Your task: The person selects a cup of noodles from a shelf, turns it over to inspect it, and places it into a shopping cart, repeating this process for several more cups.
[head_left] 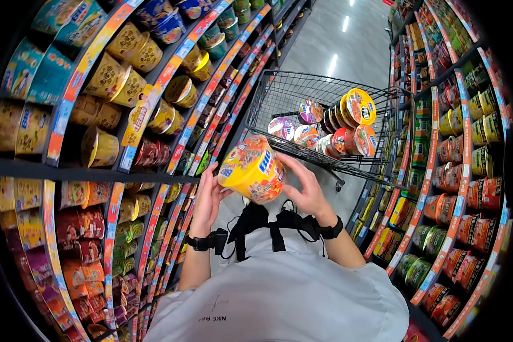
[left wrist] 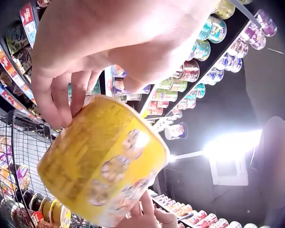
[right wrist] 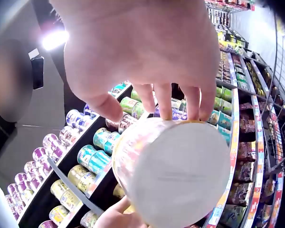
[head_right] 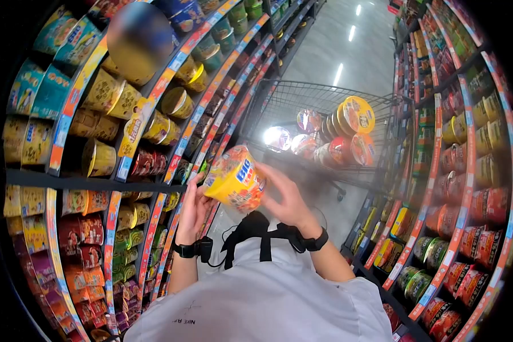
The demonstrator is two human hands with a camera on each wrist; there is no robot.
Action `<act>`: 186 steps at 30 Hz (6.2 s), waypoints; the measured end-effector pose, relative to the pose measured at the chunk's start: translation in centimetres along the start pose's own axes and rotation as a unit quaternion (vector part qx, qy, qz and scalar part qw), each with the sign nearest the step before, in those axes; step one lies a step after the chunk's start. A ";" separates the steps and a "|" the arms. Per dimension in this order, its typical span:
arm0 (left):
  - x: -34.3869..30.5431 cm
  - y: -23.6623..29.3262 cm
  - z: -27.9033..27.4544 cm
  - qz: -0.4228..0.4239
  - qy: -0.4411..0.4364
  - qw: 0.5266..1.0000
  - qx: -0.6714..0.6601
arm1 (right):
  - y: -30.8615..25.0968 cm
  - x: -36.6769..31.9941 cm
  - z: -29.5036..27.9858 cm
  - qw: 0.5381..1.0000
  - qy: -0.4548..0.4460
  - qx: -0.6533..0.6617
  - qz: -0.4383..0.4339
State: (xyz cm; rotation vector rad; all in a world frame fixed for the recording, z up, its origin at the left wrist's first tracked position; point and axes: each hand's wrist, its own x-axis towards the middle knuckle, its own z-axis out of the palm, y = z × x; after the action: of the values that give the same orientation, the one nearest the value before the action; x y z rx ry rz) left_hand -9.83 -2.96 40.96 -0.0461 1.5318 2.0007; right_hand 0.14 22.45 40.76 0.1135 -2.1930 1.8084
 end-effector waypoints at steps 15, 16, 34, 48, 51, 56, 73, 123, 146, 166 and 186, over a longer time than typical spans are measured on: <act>18.7 2.4 -2.4 -0.024 -0.113 0.993 -0.019 | 7.4 11.8 1.2 0.957 0.204 -0.107 0.178; 20.0 2.5 -2.1 -0.030 -0.114 0.993 0.007 | 8.0 12.3 0.8 0.954 0.202 -0.080 0.207; 49.1 -10.2 6.2 -0.234 -0.046 0.934 0.266 | 37.2 21.3 -10.2 0.923 0.075 -0.051 0.374; 61.7 -22.4 7.4 -0.340 0.020 0.876 0.341 | 52.1 20.5 -10.3 0.774 0.186 0.314 0.517; 63.0 -25.3 6.1 -0.266 -0.004 0.877 0.401 | 53.4 19.6 -10.1 0.758 0.189 0.339 0.524; 61.9 -27.2 4.6 -0.190 0.013 0.873 0.449 | 51.8 20.1 -10.7 0.745 0.166 0.378 0.523; 37.3 -13.6 3.5 -0.048 0.086 0.933 0.347 | 42.6 21.6 -10.2 0.843 -0.098 0.168 0.502; -21.3 40.8 -21.4 0.605 0.526 0.519 0.298 | -34.6 29.6 43.1 0.832 -0.285 0.247 -0.407; -25.2 38.2 -19.0 0.661 0.408 0.595 0.206 | -37.5 23.5 41.0 0.873 -0.171 0.088 -0.448; -20.3 14.6 -15.7 0.522 0.337 0.779 0.085 | -18.6 15.0 33.5 0.861 -0.307 0.394 -0.099; -16.8 6.1 -15.9 0.390 0.335 0.856 -0.060 | -10.0 12.4 34.0 0.882 -0.310 0.353 -0.025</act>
State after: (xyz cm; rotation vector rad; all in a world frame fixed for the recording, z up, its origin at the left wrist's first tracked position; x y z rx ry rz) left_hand -4.35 -25.33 47.40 -0.2244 2.0670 2.9395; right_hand -15.23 -11.01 47.98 1.0151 -1.6692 2.7224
